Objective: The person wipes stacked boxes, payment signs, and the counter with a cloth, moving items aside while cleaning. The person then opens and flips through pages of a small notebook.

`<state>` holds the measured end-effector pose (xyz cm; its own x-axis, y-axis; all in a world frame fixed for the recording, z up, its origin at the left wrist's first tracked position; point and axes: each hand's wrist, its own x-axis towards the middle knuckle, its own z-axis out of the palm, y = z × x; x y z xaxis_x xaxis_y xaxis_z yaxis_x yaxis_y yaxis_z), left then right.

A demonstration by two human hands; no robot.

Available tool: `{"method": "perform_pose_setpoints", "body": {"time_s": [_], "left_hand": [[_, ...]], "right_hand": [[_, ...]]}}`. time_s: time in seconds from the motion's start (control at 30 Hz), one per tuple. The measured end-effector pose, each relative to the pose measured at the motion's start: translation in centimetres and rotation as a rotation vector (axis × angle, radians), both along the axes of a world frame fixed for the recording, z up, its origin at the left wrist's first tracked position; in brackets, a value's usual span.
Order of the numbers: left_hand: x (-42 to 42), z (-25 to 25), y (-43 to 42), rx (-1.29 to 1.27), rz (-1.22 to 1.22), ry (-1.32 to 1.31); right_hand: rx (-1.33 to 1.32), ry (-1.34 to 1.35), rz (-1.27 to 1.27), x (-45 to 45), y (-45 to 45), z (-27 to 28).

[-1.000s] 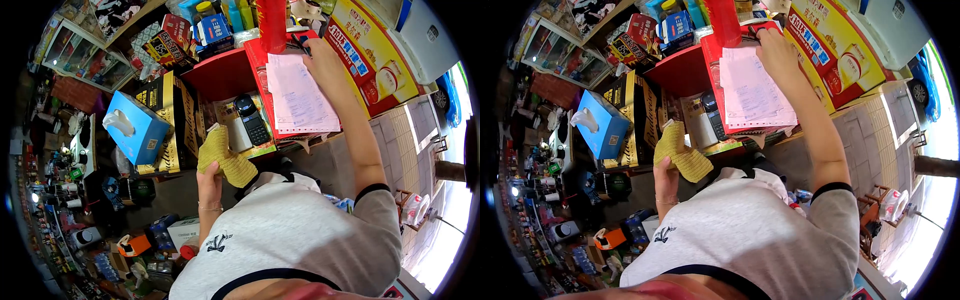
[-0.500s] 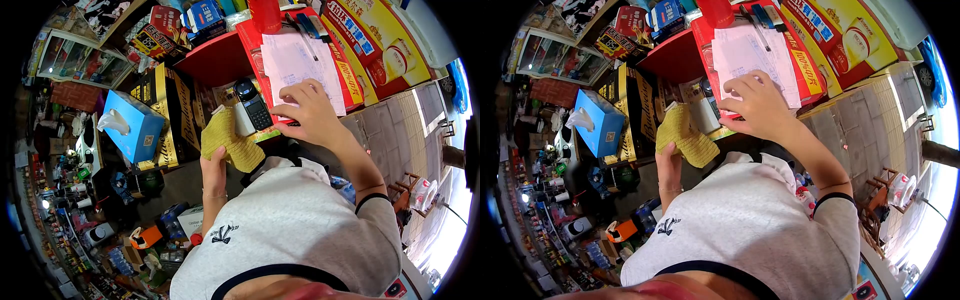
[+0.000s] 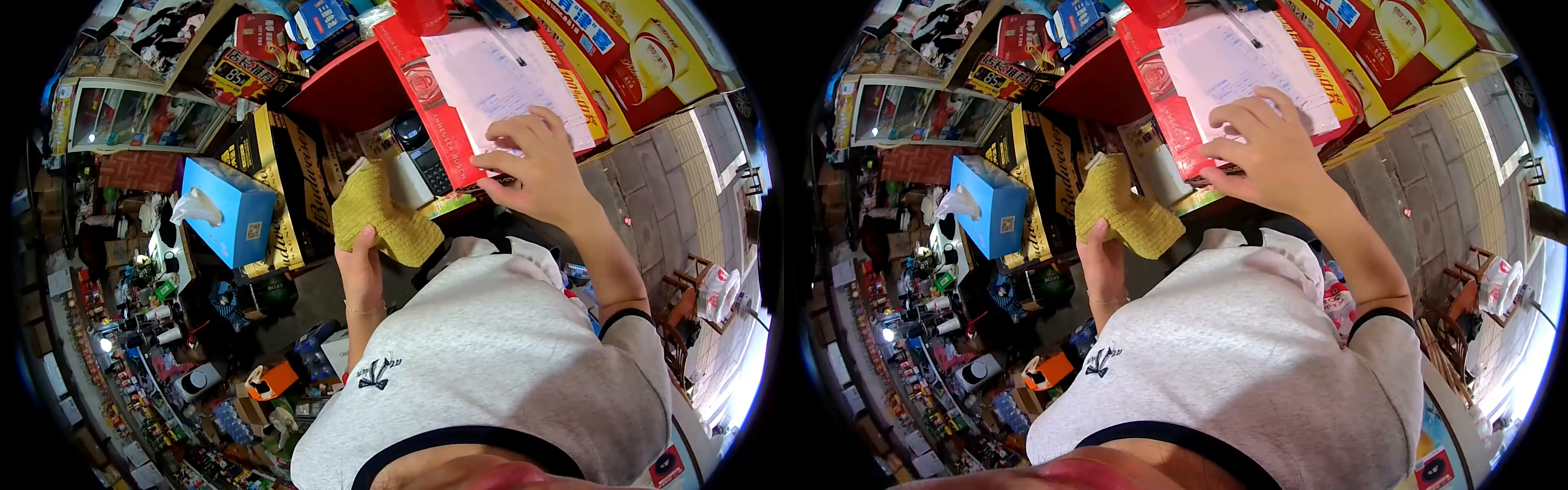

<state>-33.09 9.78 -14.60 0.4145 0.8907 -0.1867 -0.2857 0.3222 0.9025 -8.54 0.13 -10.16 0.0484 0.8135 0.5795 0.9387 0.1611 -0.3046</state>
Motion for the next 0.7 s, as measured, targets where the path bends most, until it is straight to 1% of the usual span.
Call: {"method": "perform_pose_setpoints", "body": {"time_s": [0.1, 0.13, 0.23, 0.27, 0.33, 0.37, 0.4, 0.47, 0.53, 0.6, 0.63, 0.7], "left_hand": [[0.7, 0.7, 0.3, 0.093, 0.105, 0.029], [1.1, 1.0, 0.4, 0.089, 0.108, 0.03], [2.7, 2.7, 1.0, 0.346, 0.178, 0.084], [3.2, 3.2, 1.3, 0.344, 0.18, 0.086], [4.3, 3.9, 2.0, 0.677, 0.148, 0.207], [5.1, 4.2, 2.6, 0.736, 0.143, 0.219], [5.8, 4.5, 3.2, 0.736, 0.141, 0.217], [7.3, 5.0, 4.5, 0.906, -0.022, 0.334], [9.7, 5.4, 6.0, 0.926, -0.013, 0.316], [11.5, 5.7, 7.6, 1.595, 0.014, 0.651], [12.1, 5.5, 8.1, 1.594, 0.012, 0.651], [13.2, 5.3, 8.7, 1.663, -0.263, 0.806]], "right_hand": [[0.007, -0.018, -0.057, 0.4, -0.8, 0.0], [0.018, -0.008, -0.08, 0.4, -1.1, -0.1], [0.034, 0.016, -0.111, 1.0, -1.6, -0.7], [0.042, 0.028, -0.124, 1.1, -1.7, -0.9], [0.061, 0.058, -0.111, 1.0, -1.7, -1.1], [0.081, 0.086, -0.099, 0.9, -1.7, -1.2], [0.08, 0.085, -0.101, 0.7, -1.7, -1.3], [0.123, 0.154, -0.093, 0.3, -1.7, -1.6], [0.125, 0.141, -0.084, 0.3, -1.8, -1.6], [0.122, 0.198, -0.083, 0.2, -1.7, -1.4], [0.12, 0.2, -0.084, 0.2, -1.7, -1.5], [0.117, 0.232, -0.053, 0.5, -1.6, -1.6]]}}
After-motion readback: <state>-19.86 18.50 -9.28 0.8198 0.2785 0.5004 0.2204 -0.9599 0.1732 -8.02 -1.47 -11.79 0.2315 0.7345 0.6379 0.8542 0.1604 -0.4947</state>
